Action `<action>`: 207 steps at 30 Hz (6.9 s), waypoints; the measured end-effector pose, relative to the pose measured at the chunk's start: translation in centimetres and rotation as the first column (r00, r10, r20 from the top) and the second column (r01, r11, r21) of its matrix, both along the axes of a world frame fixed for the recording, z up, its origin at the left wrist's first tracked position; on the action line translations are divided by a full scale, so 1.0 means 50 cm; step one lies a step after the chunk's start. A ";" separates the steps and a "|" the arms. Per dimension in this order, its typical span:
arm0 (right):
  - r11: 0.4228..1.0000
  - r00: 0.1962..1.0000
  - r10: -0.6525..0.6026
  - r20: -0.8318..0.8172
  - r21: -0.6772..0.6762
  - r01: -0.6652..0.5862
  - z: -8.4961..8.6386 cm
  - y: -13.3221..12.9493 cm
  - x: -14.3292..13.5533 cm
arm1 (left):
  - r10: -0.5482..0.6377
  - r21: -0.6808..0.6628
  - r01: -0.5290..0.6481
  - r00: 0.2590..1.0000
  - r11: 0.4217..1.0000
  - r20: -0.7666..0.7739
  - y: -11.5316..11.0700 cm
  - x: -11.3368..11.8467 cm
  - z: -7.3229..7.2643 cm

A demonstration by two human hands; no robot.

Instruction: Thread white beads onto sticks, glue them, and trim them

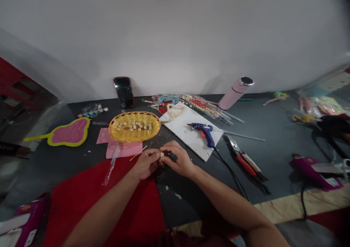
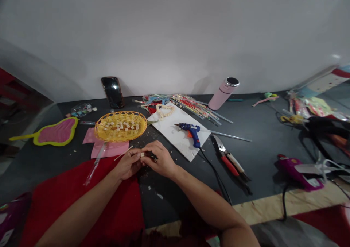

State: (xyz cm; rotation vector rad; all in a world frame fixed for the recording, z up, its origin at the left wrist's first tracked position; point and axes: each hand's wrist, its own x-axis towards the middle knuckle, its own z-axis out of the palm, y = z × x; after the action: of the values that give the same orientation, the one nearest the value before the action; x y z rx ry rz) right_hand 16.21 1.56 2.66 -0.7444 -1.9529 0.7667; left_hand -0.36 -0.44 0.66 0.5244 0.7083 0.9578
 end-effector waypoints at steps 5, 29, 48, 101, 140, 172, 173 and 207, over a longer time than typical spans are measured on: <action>0.999 1.000 0.015 0.028 0.045 -0.016 0.002 0.001 0.003 | 0.011 -0.004 -0.011 1.000 1.000 0.011 0.001 0.002 -0.002; 0.992 0.998 0.020 0.051 0.120 -0.026 -0.013 0.010 0.003 | 0.030 -0.021 -0.031 0.999 0.999 -0.018 0.004 0.001 -0.004; 0.993 0.998 0.051 0.045 0.105 -0.056 -0.012 0.008 0.002 | 0.014 -0.024 -0.014 1.000 1.000 -0.013 0.004 -0.002 -0.007; 0.990 0.995 0.009 0.101 0.136 -0.023 -0.006 0.009 0.006 | 0.035 -0.032 -0.035 0.999 0.999 0.006 0.004 0.000 -0.008; 0.989 0.992 0.038 0.121 0.136 -0.054 -0.007 0.009 0.007 | 0.034 -0.027 -0.034 0.999 0.999 0.006 0.004 -0.001 -0.007; 0.981 0.991 0.035 0.126 0.184 -0.058 -0.014 0.013 0.006 | 0.042 0.021 -0.041 0.999 0.999 -0.029 0.004 0.000 -0.014; 0.981 0.991 0.029 0.134 0.189 -0.054 -0.016 0.013 0.007 | 0.049 0.031 -0.048 0.998 0.998 -0.035 0.003 0.000 -0.014; 0.975 0.974 -0.009 0.227 0.218 -0.042 -0.041 0.023 0.014 | 0.438 0.094 0.604 -0.453 0.791 -0.777 0.261 -0.168 0.113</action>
State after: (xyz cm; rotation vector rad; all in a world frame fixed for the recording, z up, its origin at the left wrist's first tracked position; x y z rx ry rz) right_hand 16.91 2.72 0.64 -0.7039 -2.2095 0.4776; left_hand -8.78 12.60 6.31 2.3420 2.0145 0.0165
